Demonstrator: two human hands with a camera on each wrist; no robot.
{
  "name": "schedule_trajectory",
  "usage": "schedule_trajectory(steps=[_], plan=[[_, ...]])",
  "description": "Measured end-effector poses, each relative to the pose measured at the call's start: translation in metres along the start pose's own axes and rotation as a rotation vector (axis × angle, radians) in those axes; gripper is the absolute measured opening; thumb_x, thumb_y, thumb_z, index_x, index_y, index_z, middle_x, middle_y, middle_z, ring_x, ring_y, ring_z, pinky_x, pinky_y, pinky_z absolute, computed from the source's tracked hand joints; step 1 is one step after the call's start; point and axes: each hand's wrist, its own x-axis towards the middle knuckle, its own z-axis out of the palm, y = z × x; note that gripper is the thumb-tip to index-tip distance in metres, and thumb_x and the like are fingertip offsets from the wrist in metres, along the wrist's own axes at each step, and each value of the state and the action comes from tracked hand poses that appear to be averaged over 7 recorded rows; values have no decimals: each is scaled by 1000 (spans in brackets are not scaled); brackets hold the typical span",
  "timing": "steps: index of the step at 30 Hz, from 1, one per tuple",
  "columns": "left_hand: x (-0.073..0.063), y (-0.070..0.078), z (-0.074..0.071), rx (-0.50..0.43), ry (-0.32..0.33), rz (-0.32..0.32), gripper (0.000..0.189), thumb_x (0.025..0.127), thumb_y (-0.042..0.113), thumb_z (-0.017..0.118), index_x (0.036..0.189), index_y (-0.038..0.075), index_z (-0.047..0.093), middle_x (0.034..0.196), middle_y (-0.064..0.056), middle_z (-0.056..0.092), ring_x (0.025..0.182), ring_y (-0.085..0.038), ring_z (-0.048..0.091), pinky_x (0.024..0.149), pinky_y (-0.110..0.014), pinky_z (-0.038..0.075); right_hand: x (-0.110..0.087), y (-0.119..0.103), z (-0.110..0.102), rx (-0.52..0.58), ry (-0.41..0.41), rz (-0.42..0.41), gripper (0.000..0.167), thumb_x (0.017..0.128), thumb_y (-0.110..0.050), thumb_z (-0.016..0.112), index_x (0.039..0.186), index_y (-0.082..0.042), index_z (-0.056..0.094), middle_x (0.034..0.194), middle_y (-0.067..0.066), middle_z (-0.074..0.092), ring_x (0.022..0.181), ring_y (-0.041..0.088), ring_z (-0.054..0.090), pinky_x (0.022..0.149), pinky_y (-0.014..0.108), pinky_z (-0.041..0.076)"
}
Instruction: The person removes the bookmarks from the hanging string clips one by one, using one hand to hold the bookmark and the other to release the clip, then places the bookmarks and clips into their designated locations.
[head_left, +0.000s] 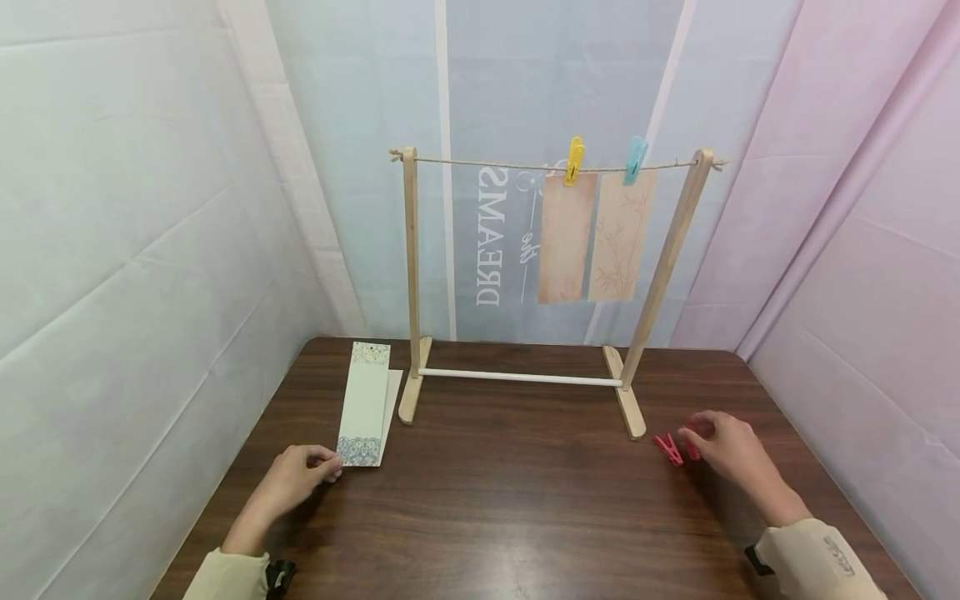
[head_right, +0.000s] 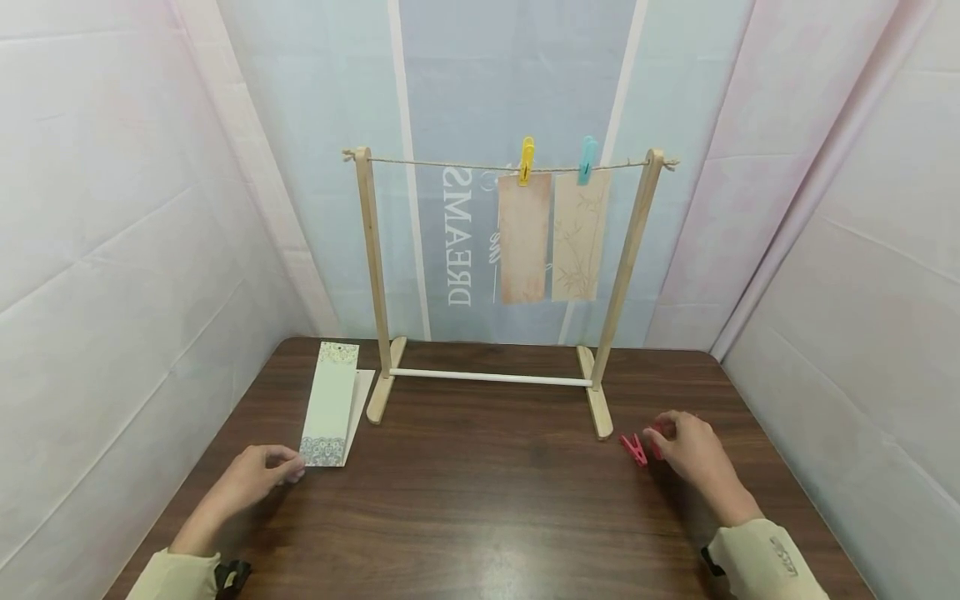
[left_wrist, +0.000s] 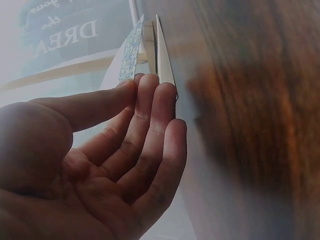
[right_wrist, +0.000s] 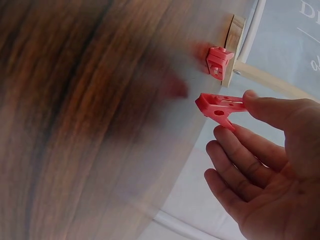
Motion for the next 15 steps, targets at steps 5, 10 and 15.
schedule_trajectory(steps=[5, 10, 15], plan=[[0, 2, -2, 0, -7, -1, 16, 106, 14, 69, 107, 2, 80, 89, 1, 78, 85, -19, 75, 85, -48, 60, 2, 2, 1, -2, -14, -2, 36, 99, -21, 78, 114, 11, 72, 93, 18, 75, 80, 26, 69, 72, 54, 58], [0, 2, -2, -7, -19, -5, 17, 106, 15, 69, 108, 1, 80, 91, -1, 79, 85, -19, 76, 84, -48, 61, 3, 3, 3, -3, -25, 4, 38, 99, -22, 78, 114, 12, 72, 96, 22, 75, 82, 29, 71, 72, 55, 59], [0, 1, -3, -11, -26, -13, 18, 106, 15, 69, 109, 0, 79, 92, -1, 79, 85, -19, 76, 83, -47, 61, 4, 4, 3, -9, -23, -9, 37, 99, -21, 78, 114, 12, 72, 96, 23, 76, 84, 33, 72, 73, 57, 59]])
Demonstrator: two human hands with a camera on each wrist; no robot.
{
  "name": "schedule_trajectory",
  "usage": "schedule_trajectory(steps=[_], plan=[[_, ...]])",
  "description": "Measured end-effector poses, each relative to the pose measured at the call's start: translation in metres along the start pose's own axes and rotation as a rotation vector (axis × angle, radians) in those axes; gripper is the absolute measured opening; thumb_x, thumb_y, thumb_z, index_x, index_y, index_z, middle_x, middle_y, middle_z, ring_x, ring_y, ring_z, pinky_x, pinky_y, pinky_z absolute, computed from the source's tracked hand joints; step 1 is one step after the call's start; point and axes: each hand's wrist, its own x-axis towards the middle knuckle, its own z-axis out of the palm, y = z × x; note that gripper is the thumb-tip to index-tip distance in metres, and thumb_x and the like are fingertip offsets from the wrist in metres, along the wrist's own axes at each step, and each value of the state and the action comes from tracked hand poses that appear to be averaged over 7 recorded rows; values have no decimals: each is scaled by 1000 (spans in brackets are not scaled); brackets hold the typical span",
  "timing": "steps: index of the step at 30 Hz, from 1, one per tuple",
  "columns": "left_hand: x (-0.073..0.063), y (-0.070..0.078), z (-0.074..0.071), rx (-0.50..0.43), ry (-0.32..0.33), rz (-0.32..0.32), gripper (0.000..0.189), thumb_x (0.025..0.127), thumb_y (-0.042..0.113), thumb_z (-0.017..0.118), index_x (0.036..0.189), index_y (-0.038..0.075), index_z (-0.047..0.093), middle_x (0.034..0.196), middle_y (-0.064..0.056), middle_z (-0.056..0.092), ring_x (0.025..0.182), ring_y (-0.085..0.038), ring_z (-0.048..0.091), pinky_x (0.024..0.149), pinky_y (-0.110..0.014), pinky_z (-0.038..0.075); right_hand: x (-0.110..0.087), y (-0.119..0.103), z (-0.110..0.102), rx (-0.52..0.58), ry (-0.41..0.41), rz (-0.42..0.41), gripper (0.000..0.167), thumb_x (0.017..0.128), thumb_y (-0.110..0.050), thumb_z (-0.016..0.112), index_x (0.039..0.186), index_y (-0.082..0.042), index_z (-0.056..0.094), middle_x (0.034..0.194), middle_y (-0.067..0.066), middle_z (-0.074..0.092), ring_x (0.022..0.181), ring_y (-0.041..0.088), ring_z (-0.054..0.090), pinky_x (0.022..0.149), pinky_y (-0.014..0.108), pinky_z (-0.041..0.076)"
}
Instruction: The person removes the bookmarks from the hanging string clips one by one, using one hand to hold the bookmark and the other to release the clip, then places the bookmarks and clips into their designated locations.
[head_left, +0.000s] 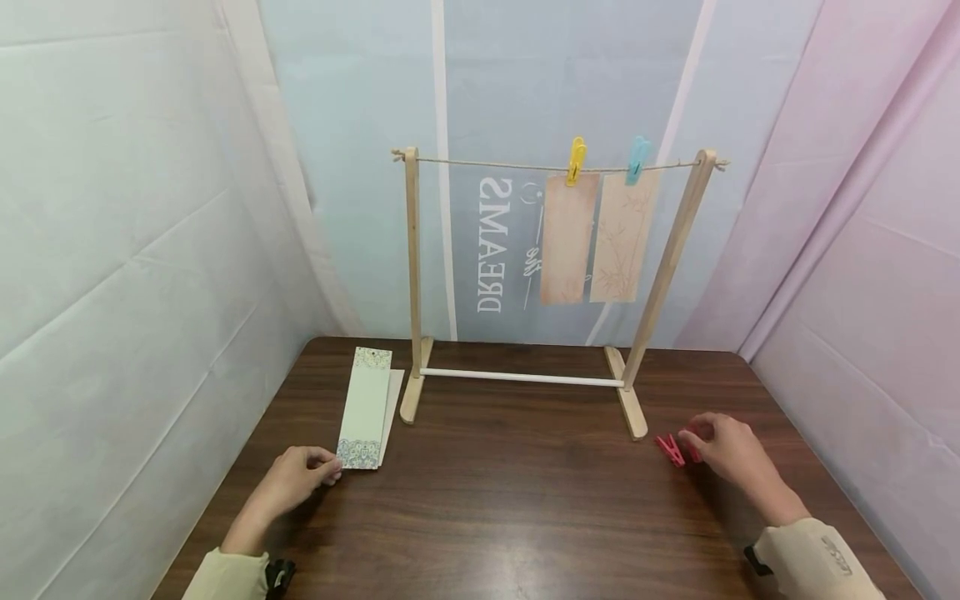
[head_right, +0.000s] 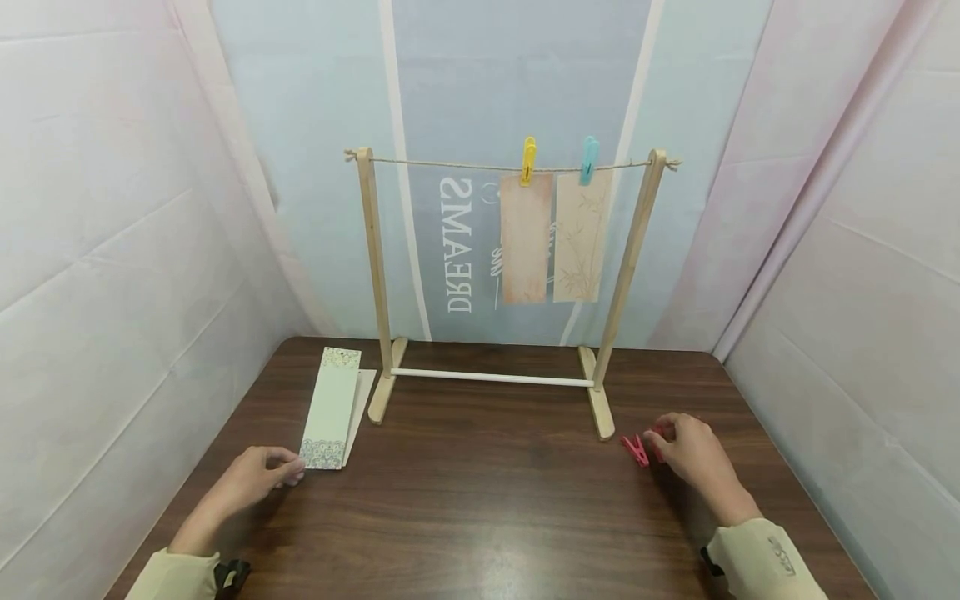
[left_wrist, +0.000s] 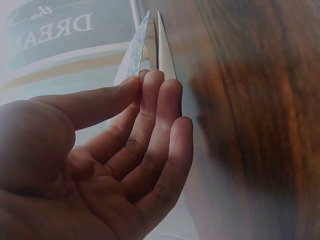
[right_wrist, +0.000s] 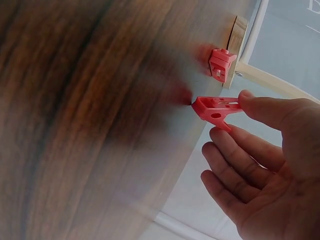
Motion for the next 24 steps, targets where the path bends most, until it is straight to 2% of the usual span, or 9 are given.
schedule_trajectory(steps=[6, 13, 24], plan=[[-1, -1, -1, 4, -8, 4, 19, 106, 16, 69, 108, 0, 79, 91, 0, 79, 85, -19, 76, 86, -50, 60, -1, -1, -1, -4, -6, -8, 36, 99, -23, 78, 112, 10, 73, 91, 16, 76, 80, 27, 71, 72, 56, 58], [-3, -1, -1, 4, -12, -2, 19, 107, 16, 68, 108, 1, 79, 91, 1, 78, 84, -18, 75, 86, -49, 60, -1, -4, 1, -17, -21, 4, 34, 99, -23, 78, 110, 8, 74, 82, 5, 71, 70, 16, 62, 65, 49, 56], [-4, 1, -1, -12, -20, -4, 18, 106, 16, 69, 106, 1, 79, 90, 1, 77, 84, -18, 75, 84, -47, 61, 0, -3, 7, -73, 2, -21, 27, 95, -19, 81, 102, 7, 75, 90, 17, 74, 75, 25, 64, 67, 53, 55]])
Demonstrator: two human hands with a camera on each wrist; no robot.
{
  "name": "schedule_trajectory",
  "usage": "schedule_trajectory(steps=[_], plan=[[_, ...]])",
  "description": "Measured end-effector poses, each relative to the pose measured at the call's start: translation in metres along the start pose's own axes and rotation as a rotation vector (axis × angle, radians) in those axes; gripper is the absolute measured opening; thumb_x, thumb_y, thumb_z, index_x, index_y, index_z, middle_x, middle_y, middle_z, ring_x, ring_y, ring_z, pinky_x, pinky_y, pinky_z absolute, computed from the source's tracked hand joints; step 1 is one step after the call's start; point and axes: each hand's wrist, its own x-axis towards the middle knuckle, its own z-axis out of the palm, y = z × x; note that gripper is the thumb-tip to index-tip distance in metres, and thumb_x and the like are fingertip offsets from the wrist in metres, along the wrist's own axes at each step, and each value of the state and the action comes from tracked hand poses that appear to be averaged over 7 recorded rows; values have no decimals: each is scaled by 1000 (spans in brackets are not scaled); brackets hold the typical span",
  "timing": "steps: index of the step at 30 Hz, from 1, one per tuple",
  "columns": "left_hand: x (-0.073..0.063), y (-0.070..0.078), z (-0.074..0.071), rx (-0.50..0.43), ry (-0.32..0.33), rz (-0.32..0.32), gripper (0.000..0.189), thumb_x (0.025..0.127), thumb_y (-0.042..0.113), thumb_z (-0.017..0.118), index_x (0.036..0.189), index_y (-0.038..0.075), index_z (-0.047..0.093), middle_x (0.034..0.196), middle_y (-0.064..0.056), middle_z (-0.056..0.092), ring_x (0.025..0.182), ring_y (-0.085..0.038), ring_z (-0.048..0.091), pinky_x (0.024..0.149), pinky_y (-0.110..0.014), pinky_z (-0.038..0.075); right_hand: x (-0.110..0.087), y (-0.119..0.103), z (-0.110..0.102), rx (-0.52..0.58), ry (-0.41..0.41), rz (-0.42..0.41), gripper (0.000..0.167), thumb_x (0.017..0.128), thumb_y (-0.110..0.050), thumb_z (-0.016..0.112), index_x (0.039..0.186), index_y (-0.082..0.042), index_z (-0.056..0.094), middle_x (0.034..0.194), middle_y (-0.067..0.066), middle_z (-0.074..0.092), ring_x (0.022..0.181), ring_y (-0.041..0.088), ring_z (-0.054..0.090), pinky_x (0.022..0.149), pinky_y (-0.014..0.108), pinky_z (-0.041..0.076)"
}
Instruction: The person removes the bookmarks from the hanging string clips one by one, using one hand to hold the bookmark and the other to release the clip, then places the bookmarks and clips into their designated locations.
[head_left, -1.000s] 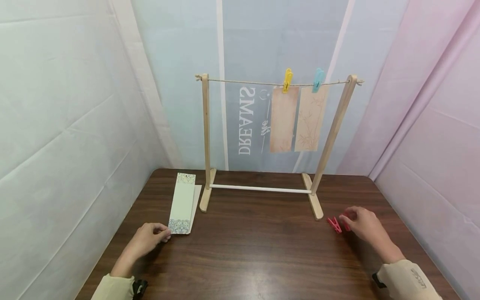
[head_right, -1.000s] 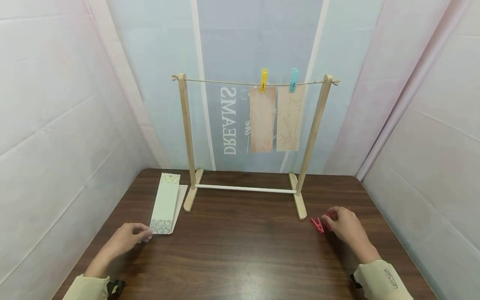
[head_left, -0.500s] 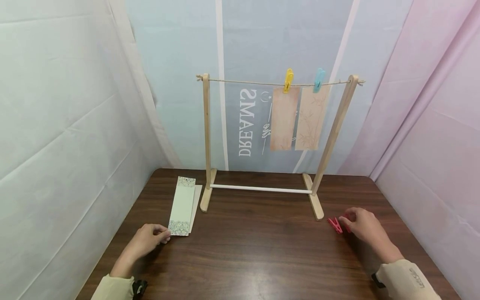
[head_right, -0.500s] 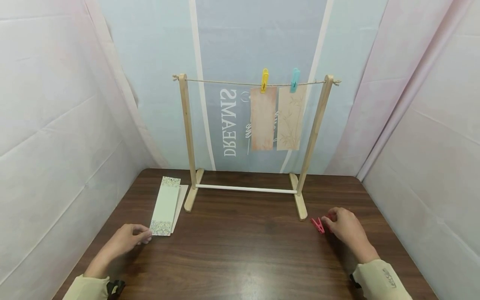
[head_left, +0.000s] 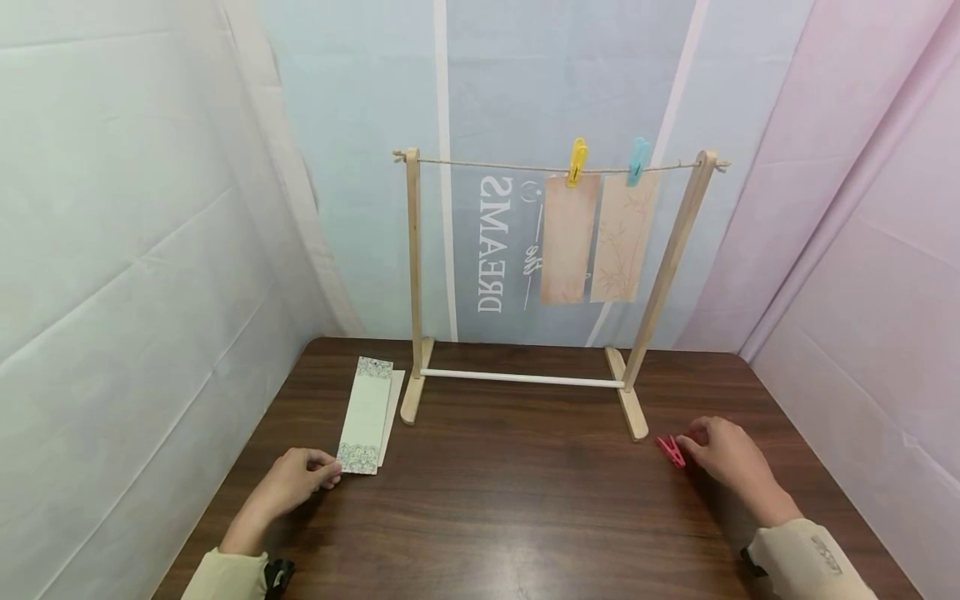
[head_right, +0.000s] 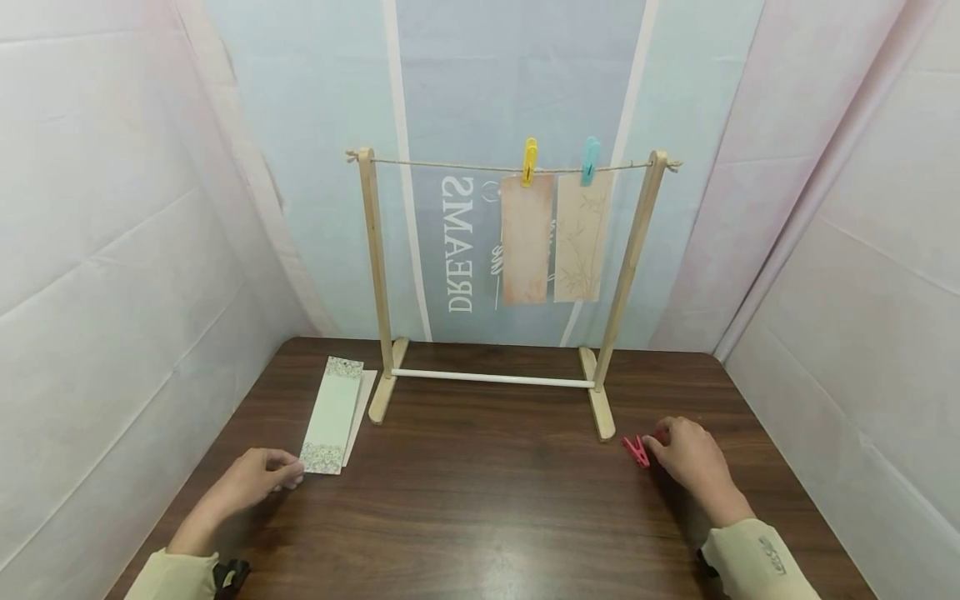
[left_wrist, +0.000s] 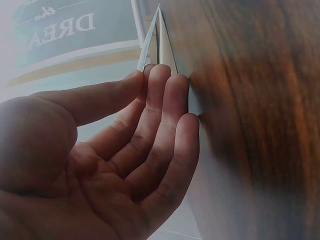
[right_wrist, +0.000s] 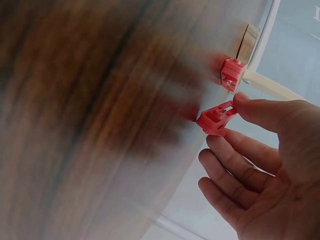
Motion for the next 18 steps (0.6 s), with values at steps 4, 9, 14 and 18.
schedule_trajectory(steps=[4, 9, 14, 18], plan=[[0, -1, 1, -3, -2, 4, 18, 106, 15, 69, 105, 1, 80, 89, 1, 77, 82, -17, 74, 83, -45, 61, 0, 0, 1, -4, -5, 4, 28, 96, -18, 81, 103, 8, 75, 92, 20, 74, 76, 27, 66, 68, 55, 56], [1, -2, 1, -2, -7, 11, 18, 106, 15, 69, 104, 1, 80, 89, 1, 77, 82, -17, 74, 83, -45, 61, 2, 1, 1, -10, -14, 5, 29, 96, -19, 81, 104, 9, 75, 96, 24, 75, 80, 31, 69, 71, 58, 56], [1, -1, 0, 3, -9, 15, 18, 106, 15, 69, 103, 2, 80, 88, 1, 77, 81, -17, 74, 83, -46, 61, 2, 3, 1, -16, -20, 4, 30, 95, -19, 82, 104, 9, 75, 98, 25, 75, 85, 38, 71, 75, 61, 57], [0, -1, -1, 6, -19, 16, 17, 106, 15, 69, 103, 2, 80, 88, 1, 77, 82, -17, 73, 83, -46, 60, 1, 4, 3, -16, -33, 8, 30, 95, -19, 81, 104, 8, 75, 98, 25, 75, 84, 36, 71, 74, 61, 57]])
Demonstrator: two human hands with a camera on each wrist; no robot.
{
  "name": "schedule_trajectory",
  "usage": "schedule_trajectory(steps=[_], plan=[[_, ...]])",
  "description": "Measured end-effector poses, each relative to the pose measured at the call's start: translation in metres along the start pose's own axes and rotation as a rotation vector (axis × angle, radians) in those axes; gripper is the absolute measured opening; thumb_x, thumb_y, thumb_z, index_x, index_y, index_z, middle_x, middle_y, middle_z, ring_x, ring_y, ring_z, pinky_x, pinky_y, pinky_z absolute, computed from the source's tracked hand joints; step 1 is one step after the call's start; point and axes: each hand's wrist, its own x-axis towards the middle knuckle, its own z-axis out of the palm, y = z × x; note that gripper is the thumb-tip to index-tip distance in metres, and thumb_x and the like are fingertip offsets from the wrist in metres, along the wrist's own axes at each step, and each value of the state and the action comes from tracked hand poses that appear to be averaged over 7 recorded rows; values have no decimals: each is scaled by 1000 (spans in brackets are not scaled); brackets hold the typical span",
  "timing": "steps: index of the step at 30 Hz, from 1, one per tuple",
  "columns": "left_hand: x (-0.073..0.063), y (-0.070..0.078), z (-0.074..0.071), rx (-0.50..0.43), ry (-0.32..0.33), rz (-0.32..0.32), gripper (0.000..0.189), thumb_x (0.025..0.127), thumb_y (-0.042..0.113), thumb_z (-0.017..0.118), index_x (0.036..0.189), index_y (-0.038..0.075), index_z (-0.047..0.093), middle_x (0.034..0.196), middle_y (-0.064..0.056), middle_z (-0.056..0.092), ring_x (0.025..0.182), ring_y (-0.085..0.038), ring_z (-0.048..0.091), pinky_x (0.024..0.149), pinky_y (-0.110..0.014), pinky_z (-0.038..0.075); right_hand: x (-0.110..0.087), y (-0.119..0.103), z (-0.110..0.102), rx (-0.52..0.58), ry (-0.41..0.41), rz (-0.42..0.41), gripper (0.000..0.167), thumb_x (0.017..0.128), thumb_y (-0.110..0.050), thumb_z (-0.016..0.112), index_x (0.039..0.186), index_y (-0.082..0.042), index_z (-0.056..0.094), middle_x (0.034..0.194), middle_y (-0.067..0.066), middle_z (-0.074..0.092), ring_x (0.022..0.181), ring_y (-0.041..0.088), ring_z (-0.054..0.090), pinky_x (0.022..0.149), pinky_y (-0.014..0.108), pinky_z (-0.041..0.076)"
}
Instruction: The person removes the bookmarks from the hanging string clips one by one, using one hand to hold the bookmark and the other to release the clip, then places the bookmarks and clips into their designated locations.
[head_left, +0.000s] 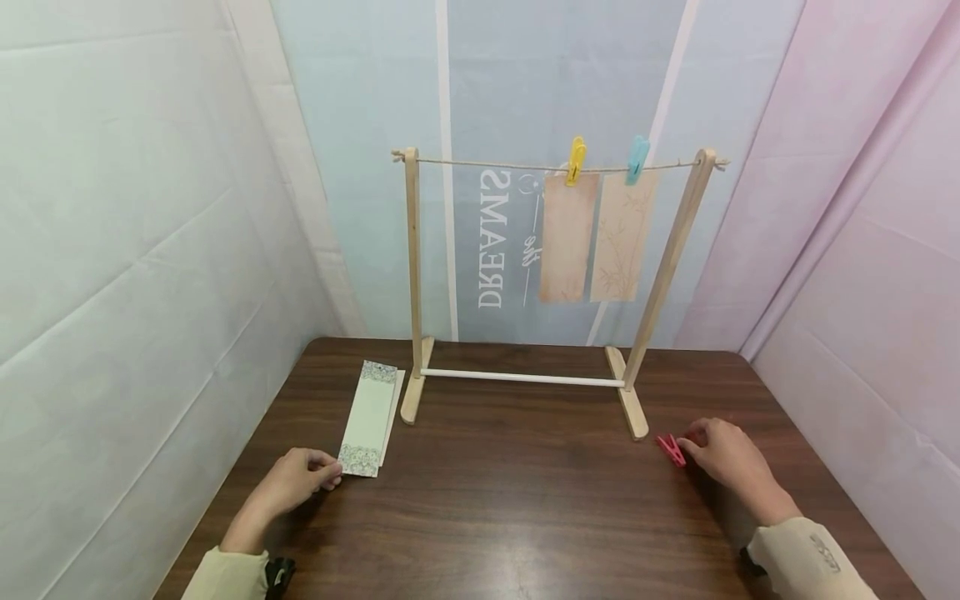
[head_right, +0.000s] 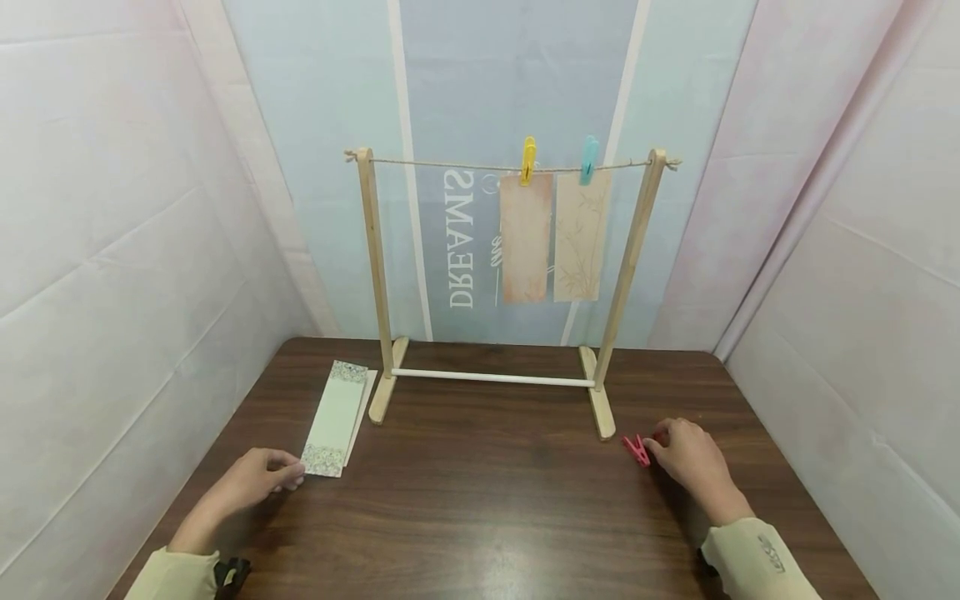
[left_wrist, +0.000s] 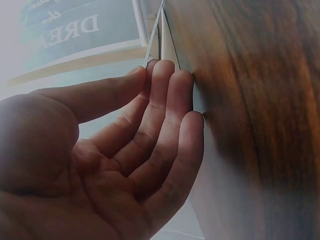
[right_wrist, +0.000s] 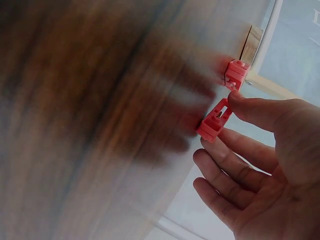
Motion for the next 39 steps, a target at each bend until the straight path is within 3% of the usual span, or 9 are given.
schedule_trajectory(steps=[9, 15, 20, 26, 39], plan=[[-1, 0, -1, 6, -17, 4, 17, 106, 15, 69, 102, 2, 80, 87, 2, 76, 81, -16, 73, 82, -45, 60, -1, 0, -1, 6, -2, -11, 27, 96, -20, 78, 103, 6, 76, 91, 18, 75, 79, 30, 69, 69, 57, 57], [0, -1, -2, 17, -29, 19, 17, 106, 15, 69, 101, 2, 80, 86, 2, 75, 81, -16, 72, 80, -44, 60, 1, 0, -5, 8, 48, -43, 28, 98, -25, 76, 101, 3, 76, 90, 16, 74, 79, 31, 68, 68, 56, 55], [1, -1, -2, 27, -37, 20, 18, 106, 15, 68, 102, 2, 80, 86, 2, 76, 81, -16, 72, 82, -45, 60, 2, -5, -9, 6, 69, -43, 35, 100, -28, 76, 108, 6, 75, 104, 28, 74, 92, 45, 71, 76, 64, 55], [0, -1, -2, 23, -35, 20, 18, 107, 15, 68, 102, 1, 80, 87, 2, 76, 81, -16, 73, 82, -45, 60, 2, -10, -10, 2, 84, -29, 51, 101, -31, 74, 122, 15, 68, 120, 39, 67, 109, 58, 65, 87, 71, 52], [1, 1, -3, 35, -44, 26, 20, 107, 17, 68, 101, 2, 79, 87, 2, 75, 81, -16, 71, 80, -42, 59, 2, -21, -13, 31, 85, -3, 70, 103, -41, 72, 138, 18, 56, 138, 45, 56, 126, 64, 53, 100, 76, 44]])
